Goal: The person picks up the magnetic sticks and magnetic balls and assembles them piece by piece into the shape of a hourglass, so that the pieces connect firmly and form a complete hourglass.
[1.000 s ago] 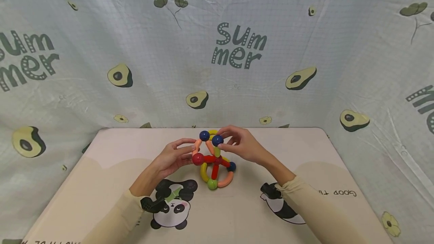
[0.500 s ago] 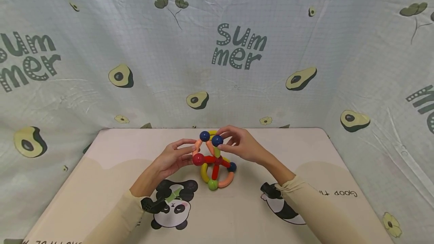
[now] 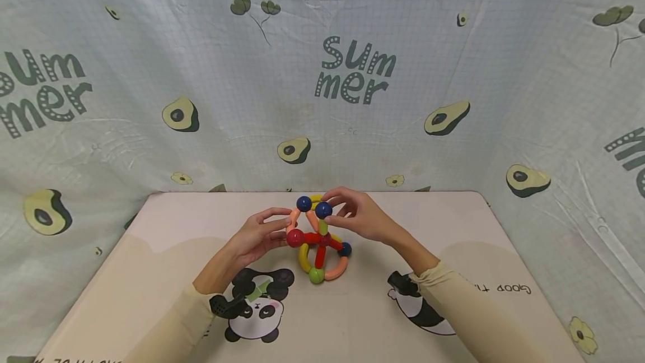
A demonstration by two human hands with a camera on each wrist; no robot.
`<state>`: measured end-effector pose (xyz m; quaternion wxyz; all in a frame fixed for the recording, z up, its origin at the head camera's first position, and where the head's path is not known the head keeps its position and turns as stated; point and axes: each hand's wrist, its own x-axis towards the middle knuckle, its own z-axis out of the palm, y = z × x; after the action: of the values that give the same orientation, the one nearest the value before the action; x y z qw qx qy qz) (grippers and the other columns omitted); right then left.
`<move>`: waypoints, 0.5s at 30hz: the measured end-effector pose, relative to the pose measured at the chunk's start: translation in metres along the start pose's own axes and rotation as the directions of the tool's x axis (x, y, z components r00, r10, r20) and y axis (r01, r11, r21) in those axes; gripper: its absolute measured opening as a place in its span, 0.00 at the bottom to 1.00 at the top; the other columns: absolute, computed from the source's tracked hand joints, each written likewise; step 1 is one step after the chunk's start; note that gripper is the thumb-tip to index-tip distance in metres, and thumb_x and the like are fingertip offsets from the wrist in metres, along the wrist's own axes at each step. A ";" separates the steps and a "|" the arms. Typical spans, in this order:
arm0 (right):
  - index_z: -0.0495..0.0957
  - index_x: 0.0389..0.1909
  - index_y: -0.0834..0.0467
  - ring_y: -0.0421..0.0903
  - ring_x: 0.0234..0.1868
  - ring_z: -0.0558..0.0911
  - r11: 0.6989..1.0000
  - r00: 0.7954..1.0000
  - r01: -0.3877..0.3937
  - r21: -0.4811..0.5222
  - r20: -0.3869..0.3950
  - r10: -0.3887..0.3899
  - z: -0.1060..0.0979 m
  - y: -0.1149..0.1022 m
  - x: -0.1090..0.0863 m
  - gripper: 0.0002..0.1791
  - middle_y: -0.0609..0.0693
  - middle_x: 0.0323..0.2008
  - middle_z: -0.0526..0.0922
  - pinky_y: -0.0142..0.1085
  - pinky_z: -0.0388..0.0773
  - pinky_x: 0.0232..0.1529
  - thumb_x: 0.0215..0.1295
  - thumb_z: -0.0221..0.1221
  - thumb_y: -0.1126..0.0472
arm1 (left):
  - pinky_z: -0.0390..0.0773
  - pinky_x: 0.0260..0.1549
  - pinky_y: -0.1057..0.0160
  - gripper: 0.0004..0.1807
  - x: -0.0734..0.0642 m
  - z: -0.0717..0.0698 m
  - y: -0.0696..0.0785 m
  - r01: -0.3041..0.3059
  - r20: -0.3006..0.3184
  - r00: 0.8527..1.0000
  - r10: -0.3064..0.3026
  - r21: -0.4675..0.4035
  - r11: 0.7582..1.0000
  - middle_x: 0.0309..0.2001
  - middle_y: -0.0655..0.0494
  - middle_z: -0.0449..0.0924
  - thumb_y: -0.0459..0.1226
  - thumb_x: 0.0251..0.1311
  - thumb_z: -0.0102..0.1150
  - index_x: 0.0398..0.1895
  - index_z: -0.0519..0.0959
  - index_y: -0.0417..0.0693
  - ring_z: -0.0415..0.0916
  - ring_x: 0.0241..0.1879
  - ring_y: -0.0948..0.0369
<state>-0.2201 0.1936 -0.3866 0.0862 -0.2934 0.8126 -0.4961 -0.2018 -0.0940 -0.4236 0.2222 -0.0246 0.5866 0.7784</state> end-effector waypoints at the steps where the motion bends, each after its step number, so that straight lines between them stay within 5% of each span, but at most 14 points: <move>1: 0.77 0.61 0.51 0.47 0.43 0.86 1.000 1.000 0.001 0.001 0.000 -0.001 0.000 0.000 0.000 0.23 0.51 0.54 0.84 0.42 0.84 0.47 0.67 0.68 0.59 | 0.84 0.46 0.57 0.24 0.000 0.000 0.000 0.000 -0.001 1.000 0.000 0.001 1.000 0.43 0.48 0.86 0.36 0.70 0.64 0.66 0.72 0.39 0.87 0.40 0.55; 9: 0.76 0.63 0.51 0.47 0.44 0.87 1.000 1.000 0.007 -0.002 0.022 -0.007 -0.009 0.005 0.000 0.25 0.53 0.55 0.83 0.40 0.84 0.47 0.67 0.69 0.58 | 0.85 0.45 0.58 0.24 0.000 0.000 -0.001 0.000 -0.007 1.000 -0.001 -0.006 1.000 0.41 0.50 0.85 0.35 0.70 0.64 0.65 0.73 0.39 0.86 0.37 0.55; 15: 0.74 0.66 0.50 0.50 0.45 0.87 0.998 0.998 -0.058 0.025 0.033 0.057 -0.027 0.019 0.005 0.27 0.54 0.55 0.84 0.51 0.83 0.46 0.68 0.68 0.58 | 0.84 0.45 0.57 0.24 -0.001 0.000 0.000 -0.001 0.002 1.000 0.001 -0.015 1.000 0.42 0.48 0.86 0.35 0.70 0.63 0.66 0.72 0.38 0.87 0.39 0.55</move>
<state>-0.2431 0.2173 -0.3891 0.1175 -0.2767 0.8128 -0.4989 -0.2011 -0.0941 -0.4237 0.2225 -0.0253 0.5805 0.7829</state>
